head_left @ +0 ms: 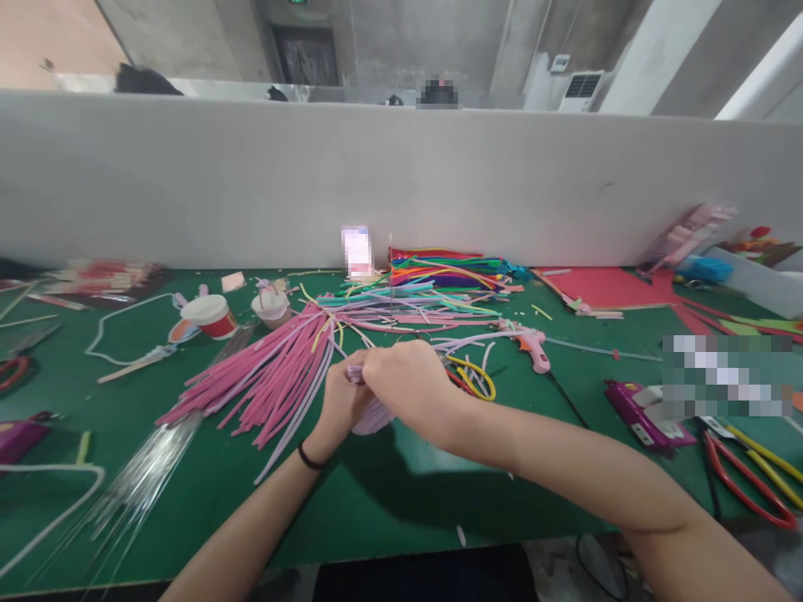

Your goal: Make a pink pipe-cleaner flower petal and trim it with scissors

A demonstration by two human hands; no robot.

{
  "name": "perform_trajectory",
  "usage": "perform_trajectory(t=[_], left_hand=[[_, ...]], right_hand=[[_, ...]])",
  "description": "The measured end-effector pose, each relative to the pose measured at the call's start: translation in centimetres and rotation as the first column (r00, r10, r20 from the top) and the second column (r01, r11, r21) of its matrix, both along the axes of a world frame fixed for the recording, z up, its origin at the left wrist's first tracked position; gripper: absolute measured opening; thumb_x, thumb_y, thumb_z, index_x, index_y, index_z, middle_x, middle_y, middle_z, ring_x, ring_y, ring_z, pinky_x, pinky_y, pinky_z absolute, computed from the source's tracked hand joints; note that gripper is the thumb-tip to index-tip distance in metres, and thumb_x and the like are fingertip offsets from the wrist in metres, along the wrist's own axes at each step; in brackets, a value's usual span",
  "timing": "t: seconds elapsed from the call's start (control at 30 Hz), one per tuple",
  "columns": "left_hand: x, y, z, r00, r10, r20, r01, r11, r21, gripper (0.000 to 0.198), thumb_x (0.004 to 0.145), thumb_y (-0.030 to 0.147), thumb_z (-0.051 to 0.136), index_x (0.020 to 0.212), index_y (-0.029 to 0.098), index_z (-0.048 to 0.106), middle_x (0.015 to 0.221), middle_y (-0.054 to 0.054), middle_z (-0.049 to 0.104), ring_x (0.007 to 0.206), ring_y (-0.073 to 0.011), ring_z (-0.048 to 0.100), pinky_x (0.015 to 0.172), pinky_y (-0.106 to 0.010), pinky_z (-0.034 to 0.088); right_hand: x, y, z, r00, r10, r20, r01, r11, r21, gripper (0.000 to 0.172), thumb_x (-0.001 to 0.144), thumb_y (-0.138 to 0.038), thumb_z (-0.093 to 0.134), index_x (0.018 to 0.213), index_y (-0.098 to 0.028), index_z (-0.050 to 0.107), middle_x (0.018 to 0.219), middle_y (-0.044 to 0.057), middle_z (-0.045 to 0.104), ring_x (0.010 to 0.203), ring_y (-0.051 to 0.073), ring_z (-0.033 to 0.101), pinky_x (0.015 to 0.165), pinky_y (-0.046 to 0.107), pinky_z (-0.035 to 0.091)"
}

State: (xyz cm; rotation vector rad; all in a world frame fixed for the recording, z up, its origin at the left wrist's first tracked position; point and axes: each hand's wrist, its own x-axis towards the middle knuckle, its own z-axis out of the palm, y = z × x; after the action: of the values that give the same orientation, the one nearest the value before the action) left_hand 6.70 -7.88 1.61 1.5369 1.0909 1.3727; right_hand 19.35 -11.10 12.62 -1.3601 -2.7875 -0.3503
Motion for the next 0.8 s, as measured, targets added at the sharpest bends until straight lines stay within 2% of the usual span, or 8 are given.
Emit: perform_trajectory(t=[0.23,0.4,0.5,0.57,0.67,0.8], left_hand=[[0.8,-0.8,1.5,1.000,0.006,-0.010,-0.006,0.999,-0.040,0.014,0.064,0.025,0.073,0.076,0.017,0.072,0.075,-0.003,0.071,0.071,-0.0201,0.063,0.061,-0.027,0.047],[0.8,-0.8,1.5,0.999,-0.034,-0.002,0.034,0.999,-0.020,0.014,0.064,0.023,0.073,0.077,0.017,0.073,0.085,-0.006,0.074,0.080,-0.0228,0.066,0.069,-0.029,0.050],[0.6,-0.6,1.2,0.998,-0.055,0.026,0.055,0.998,0.010,0.011,0.065,0.023,0.070,0.074,0.017,0.072,0.088,-0.008,0.074,0.085,-0.0241,0.067,0.076,-0.031,0.051],[0.6,-0.5,1.2,0.995,-0.063,0.073,0.062,0.998,0.006,0.008,0.066,0.024,0.068,0.070,0.017,0.070,0.088,-0.008,0.073,0.086,-0.0249,0.067,0.078,-0.033,0.052],[0.8,-0.6,1.5,0.995,-0.039,0.095,0.047,0.995,-0.086,0.008,0.065,0.023,0.071,0.070,0.017,0.070,0.085,-0.006,0.072,0.082,-0.0249,0.067,0.074,-0.033,0.053],[0.9,-0.8,1.7,0.996,0.000,0.090,0.014,0.988,-0.151,0.017,0.066,0.022,0.075,0.081,0.017,0.070,0.086,-0.005,0.072,0.082,-0.0249,0.067,0.073,-0.032,0.053]], right_hand=[[3.0,0.8,-1.2,0.998,0.068,-0.013,-0.067,0.994,0.086,0.022,0.086,-0.004,0.049,0.101,-0.013,0.062,0.079,0.008,0.070,0.064,0.018,0.066,0.049,0.025,0.036],[4.2,0.8,-2.2,0.986,0.168,-0.022,-0.163,0.975,0.150,0.027,0.088,-0.003,0.043,0.108,-0.013,0.059,0.084,0.007,0.070,0.065,0.015,0.064,0.049,0.026,0.031],[3.9,0.5,-2.2,0.966,0.254,-0.048,-0.240,0.951,0.196,0.026,0.091,-0.004,0.040,0.106,-0.013,0.059,0.092,0.008,0.070,0.069,0.016,0.064,0.051,0.027,0.033],[3.2,0.0,-2.3,0.940,0.334,-0.068,-0.313,0.925,0.215,0.023,0.092,-0.007,0.041,0.101,-0.014,0.061,0.089,0.007,0.069,0.070,0.017,0.064,0.053,0.028,0.036],[1.8,-0.9,-3.0,0.884,0.461,-0.081,-0.432,0.871,0.233,0.022,0.093,-0.009,0.041,0.094,-0.015,0.063,0.082,0.006,0.068,0.072,0.017,0.062,0.057,0.028,0.039],[1.0,-1.7,-4.3,0.824,0.541,-0.170,-0.483,0.827,0.288,0.025,0.093,-0.009,0.041,0.088,-0.017,0.064,0.080,0.003,0.066,0.074,0.016,0.060,0.064,0.030,0.044]])
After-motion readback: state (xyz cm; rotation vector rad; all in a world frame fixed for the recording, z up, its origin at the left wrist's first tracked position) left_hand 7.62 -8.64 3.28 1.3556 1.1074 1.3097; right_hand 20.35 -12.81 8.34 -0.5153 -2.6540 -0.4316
